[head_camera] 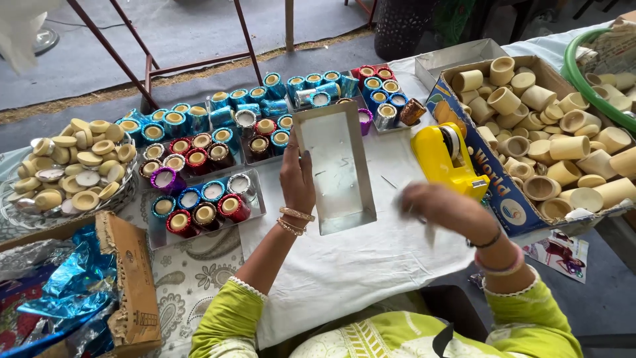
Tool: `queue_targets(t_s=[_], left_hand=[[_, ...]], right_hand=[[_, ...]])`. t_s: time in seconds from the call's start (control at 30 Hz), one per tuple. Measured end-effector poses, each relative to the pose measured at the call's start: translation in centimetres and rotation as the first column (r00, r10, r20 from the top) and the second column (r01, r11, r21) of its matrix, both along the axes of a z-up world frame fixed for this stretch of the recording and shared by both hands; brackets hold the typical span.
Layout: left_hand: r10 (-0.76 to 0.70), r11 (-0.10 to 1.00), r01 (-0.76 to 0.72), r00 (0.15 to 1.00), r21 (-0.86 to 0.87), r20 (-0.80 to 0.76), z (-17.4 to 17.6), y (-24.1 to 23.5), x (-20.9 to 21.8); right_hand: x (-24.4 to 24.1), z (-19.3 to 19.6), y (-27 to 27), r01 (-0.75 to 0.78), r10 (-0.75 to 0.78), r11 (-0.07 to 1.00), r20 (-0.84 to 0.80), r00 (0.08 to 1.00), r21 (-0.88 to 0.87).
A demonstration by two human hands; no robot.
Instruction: Wrapping small decorative cups in foil and placing them into a box for shipping.
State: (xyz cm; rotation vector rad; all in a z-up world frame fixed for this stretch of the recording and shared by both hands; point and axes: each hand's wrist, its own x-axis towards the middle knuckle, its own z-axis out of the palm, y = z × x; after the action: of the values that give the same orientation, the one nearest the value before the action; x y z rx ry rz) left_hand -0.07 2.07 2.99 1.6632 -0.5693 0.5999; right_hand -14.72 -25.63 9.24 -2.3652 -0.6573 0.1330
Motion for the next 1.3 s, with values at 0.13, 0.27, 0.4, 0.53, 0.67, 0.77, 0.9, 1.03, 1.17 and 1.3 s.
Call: queue_targets(t_s=[0.13,0.27,0.4,0.53,0.67,0.77,0.9,1.03,1.17,1.3], left_hand=[[-0.031,1.0,0.03,0.999,0.007,0.02,-0.8,-0.6,0.1],[-0.088,0.988,0.121,0.949,0.091,-0.304,-2.1,-1.2,0.1],[-0.227,0.965,0.245,0.96,0.095,-0.166,-4.7,-2.2,0.0],[-0.267,0.941,0.332,0.85,0.067,-0.453,-5.8,-2.9,-0.3],[-0.214,0.913,0.334,0.88,0.234,-0.423,-5.7,-2.5,0.1],[-0.045,0.792,0.364,0.835,0.49,-0.549,-1.6,-1.3,-0.1],[0.147,0.564,0.307,0.876,0.766,-0.459,1.1,1.5,1.6],[0.179,0.59,0.005,0.974,0.807,-0.137,0.5,4.0,3.9],[0.169,0.621,0.103,0.95,0.777,-0.261,-1.0,3.9,4.9],[0.172,0.611,0.105,0.95,0.784,-0.262,-3.9,3.1,5.6]], right_hand=[[0.8,0.6,-2.7,0.404,-0.115,0.677,0.453,0.884,-0.616],[1.8,1.8,-3.1,0.769,-0.397,0.531,0.698,0.596,-0.355],[3.7,-1.3,-4.3,0.76,-0.295,0.445,0.723,0.624,-0.474],[5.4,-3.9,-3.2,0.538,-0.086,0.264,0.536,0.84,-0.801],[5.6,-4.1,-0.7,0.369,-0.152,0.231,0.342,0.927,-0.9],[6.4,-6.5,-0.9,0.458,-0.278,0.38,0.372,0.885,-0.804],[7.6,-10.2,-3.5,0.531,-0.473,0.466,0.308,0.825,-0.707],[6.8,-7.2,-2.7,0.532,-0.451,0.504,0.317,0.834,-0.68],[6.4,-1.4,-0.4,0.483,-0.426,0.658,0.244,0.871,-0.577],[7.9,2.0,0.3,0.527,-0.423,0.671,0.316,0.85,-0.521]])
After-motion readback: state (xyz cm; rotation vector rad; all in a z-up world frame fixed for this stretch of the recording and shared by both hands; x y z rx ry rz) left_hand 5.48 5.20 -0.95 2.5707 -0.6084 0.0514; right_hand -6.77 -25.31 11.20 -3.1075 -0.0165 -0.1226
